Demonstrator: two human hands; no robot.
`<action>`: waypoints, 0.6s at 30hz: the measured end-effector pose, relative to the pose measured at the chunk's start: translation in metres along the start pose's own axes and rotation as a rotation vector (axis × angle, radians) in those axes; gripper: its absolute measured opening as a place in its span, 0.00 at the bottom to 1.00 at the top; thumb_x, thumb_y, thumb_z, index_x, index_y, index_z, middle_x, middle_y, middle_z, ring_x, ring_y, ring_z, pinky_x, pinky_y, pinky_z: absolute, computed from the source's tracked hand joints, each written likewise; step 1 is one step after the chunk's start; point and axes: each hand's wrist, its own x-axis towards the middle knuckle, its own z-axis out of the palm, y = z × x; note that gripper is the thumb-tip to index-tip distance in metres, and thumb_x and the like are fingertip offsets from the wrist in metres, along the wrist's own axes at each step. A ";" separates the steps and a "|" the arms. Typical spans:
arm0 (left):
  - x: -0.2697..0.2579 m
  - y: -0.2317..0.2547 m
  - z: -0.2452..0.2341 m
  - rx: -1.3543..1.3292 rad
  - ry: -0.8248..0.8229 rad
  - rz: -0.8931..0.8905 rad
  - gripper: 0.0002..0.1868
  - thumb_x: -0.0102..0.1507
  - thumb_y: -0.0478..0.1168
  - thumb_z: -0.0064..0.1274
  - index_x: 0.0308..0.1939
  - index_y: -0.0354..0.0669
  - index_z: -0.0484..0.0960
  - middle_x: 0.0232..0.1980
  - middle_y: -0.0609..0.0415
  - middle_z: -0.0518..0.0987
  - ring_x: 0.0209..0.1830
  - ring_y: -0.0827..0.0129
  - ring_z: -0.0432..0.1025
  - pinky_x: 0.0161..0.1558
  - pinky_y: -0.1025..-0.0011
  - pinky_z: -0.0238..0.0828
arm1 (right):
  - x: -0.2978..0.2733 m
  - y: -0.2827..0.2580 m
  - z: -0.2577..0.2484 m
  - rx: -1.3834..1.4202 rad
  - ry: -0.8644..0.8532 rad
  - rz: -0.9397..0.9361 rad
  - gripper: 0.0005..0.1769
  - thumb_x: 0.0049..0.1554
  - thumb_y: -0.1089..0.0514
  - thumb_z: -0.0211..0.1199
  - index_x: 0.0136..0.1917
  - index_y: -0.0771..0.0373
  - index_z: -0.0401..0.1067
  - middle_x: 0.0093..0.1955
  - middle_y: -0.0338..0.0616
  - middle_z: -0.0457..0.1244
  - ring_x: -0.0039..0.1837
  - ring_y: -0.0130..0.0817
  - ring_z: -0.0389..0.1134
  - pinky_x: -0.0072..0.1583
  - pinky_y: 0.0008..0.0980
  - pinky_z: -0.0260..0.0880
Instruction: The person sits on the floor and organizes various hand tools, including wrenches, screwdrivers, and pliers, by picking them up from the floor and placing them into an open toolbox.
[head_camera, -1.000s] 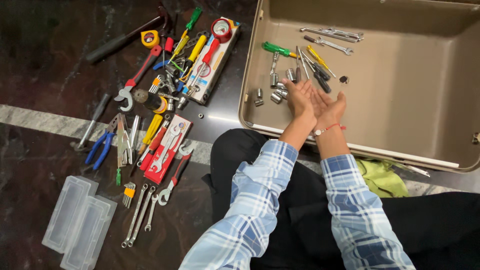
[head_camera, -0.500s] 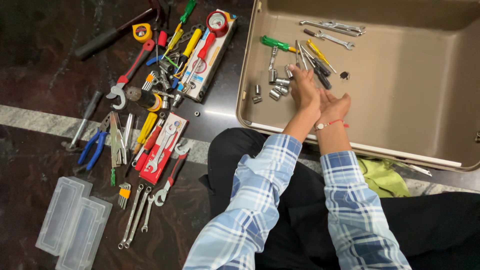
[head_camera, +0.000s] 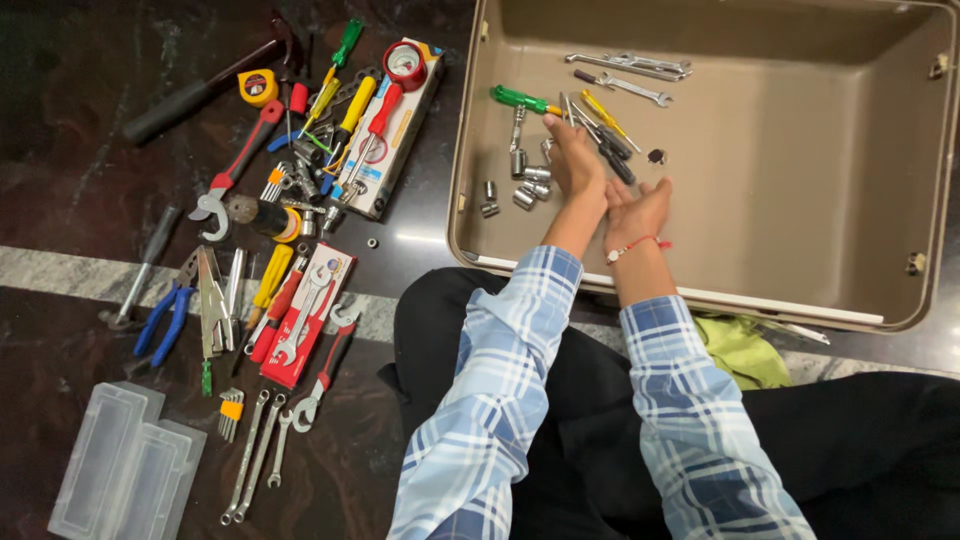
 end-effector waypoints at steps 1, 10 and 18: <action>-0.007 0.011 -0.001 0.058 0.013 -0.001 0.48 0.68 0.73 0.23 0.65 0.32 0.74 0.63 0.40 0.79 0.64 0.55 0.71 0.63 0.63 0.62 | -0.002 -0.005 0.002 -0.044 -0.039 -0.006 0.45 0.62 0.35 0.43 0.78 0.70 0.41 0.73 0.78 0.51 0.73 0.64 0.62 0.71 0.49 0.68; -0.006 0.032 0.004 0.049 -0.007 0.038 0.49 0.68 0.72 0.24 0.63 0.26 0.75 0.63 0.38 0.80 0.64 0.53 0.74 0.63 0.62 0.67 | -0.008 -0.029 0.004 -0.193 -0.103 0.006 0.43 0.66 0.36 0.40 0.69 0.83 0.57 0.64 0.80 0.60 0.65 0.65 0.68 0.66 0.50 0.75; 0.006 0.034 0.005 0.063 -0.049 0.104 0.49 0.69 0.71 0.24 0.65 0.25 0.73 0.63 0.38 0.78 0.64 0.54 0.74 0.64 0.64 0.67 | -0.021 -0.034 0.015 -0.182 -0.057 0.007 0.41 0.66 0.38 0.38 0.65 0.84 0.59 0.62 0.77 0.60 0.64 0.66 0.69 0.62 0.50 0.73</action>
